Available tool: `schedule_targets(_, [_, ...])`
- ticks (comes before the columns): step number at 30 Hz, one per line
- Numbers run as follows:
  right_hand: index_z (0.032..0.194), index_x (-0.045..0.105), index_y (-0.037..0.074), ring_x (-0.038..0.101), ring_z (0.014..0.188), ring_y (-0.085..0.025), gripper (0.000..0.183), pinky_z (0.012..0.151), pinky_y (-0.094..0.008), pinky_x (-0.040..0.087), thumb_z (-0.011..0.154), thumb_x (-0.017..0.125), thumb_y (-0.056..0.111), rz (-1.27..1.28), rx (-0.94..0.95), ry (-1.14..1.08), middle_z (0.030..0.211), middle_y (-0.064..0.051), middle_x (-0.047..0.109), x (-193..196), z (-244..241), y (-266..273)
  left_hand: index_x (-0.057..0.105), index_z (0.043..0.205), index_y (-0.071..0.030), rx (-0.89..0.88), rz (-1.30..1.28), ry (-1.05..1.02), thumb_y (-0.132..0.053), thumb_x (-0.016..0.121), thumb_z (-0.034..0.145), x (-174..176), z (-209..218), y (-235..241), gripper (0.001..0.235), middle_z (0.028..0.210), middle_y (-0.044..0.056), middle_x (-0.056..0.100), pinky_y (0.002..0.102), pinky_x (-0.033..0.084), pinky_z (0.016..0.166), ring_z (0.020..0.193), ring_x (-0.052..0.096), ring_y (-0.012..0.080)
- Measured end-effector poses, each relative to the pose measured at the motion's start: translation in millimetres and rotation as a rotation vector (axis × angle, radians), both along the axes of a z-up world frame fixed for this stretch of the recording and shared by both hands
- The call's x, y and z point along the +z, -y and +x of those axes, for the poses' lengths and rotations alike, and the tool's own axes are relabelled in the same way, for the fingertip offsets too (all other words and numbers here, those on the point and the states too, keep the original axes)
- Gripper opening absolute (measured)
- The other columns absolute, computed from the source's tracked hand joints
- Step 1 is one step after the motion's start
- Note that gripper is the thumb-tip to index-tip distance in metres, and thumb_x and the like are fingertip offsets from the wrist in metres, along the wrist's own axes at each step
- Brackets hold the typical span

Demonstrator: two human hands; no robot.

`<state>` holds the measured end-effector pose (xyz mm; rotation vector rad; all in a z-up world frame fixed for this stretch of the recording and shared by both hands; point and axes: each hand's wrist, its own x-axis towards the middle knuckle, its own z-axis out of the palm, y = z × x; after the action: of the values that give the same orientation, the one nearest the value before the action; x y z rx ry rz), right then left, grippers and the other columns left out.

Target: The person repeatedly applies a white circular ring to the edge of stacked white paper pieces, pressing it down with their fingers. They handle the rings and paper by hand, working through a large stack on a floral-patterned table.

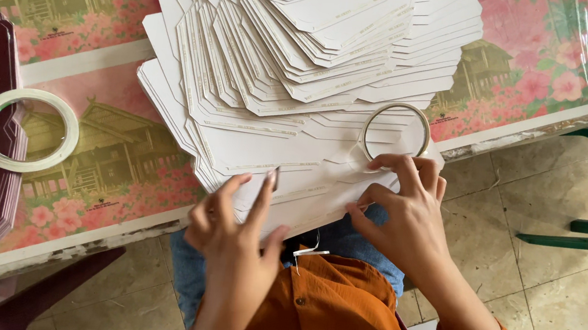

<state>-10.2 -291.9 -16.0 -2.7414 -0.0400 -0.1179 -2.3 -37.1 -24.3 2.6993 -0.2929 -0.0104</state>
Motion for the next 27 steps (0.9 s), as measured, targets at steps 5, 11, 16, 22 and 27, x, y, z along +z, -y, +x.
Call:
schedule_targets(5, [0.081, 0.078, 0.017, 0.053, 0.119, -0.034, 0.026, 0.094, -0.053, 0.037, 0.094, 0.082, 0.039, -0.072, 0.045, 0.092, 0.132, -0.001, 0.065, 23.1, -1.1, -8.4, 0.055, 0.159, -0.03, -0.167, -0.084, 0.036, -0.048, 0.088, 0.087, 7.9, 10.1, 53.9, 0.081, 0.149, 0.009, 0.052, 0.053, 0.044, 0.095, 0.124, 0.05, 0.0359])
schedule_targets(11, [0.092, 0.075, 0.02, 0.065, 0.101, -0.023, 0.019, 0.101, -0.045, 0.032, 0.103, 0.078, 0.036, -0.012, 0.099, 0.284, 0.119, -0.001, 0.069, 35.0, 7.3, -5.8, 0.062, 0.157, -0.018, -0.215, 0.082, 0.352, 0.013, 0.08, 0.087, 7.8, 28.5, 56.7, 0.079, 0.11, 0.002, 0.061, 0.034, 0.051, 0.069, 0.09, 0.057, 0.021])
schedule_targets(16, [0.095, 0.076, 0.023, 0.069, 0.099, -0.021, 0.009, 0.097, -0.041, 0.039, 0.1, 0.081, 0.029, 0.066, 0.102, 0.341, 0.101, 0.003, 0.069, 8.0, 20.4, -12.8, 0.068, 0.152, -0.013, -0.233, 0.03, 0.571, 0.006, 0.074, 0.098, -19.1, 59.6, 39.0, 0.057, 0.101, 0.004, 0.056, 0.034, 0.045, 0.062, 0.081, 0.056, 0.0214])
schedule_targets(22, [0.101, 0.074, 0.015, 0.068, 0.087, -0.019, 0.01, 0.097, -0.039, 0.04, 0.104, 0.081, 0.022, 0.007, 0.136, 0.273, 0.096, 0.001, 0.071, 8.0, 19.9, -11.4, 0.067, 0.15, -0.017, -0.327, 0.124, 0.347, -0.008, 0.08, 0.098, -6.5, 14.0, 29.6, 0.055, 0.139, 0.002, 0.065, 0.04, 0.047, 0.088, 0.114, 0.058, 0.0257])
schedule_targets(27, [0.096, 0.076, 0.016, 0.064, 0.082, -0.019, 0.012, 0.094, -0.04, 0.039, 0.102, 0.082, 0.025, 0.064, 0.243, 0.22, 0.088, 0.004, 0.065, 6.9, 21.5, 3.1, 0.063, 0.151, -0.024, -0.364, 0.184, 0.336, -0.006, 0.065, 0.101, -4.4, 3.9, 28.4, 0.053, 0.145, -0.002, 0.059, 0.039, 0.045, 0.088, 0.116, 0.054, 0.0249])
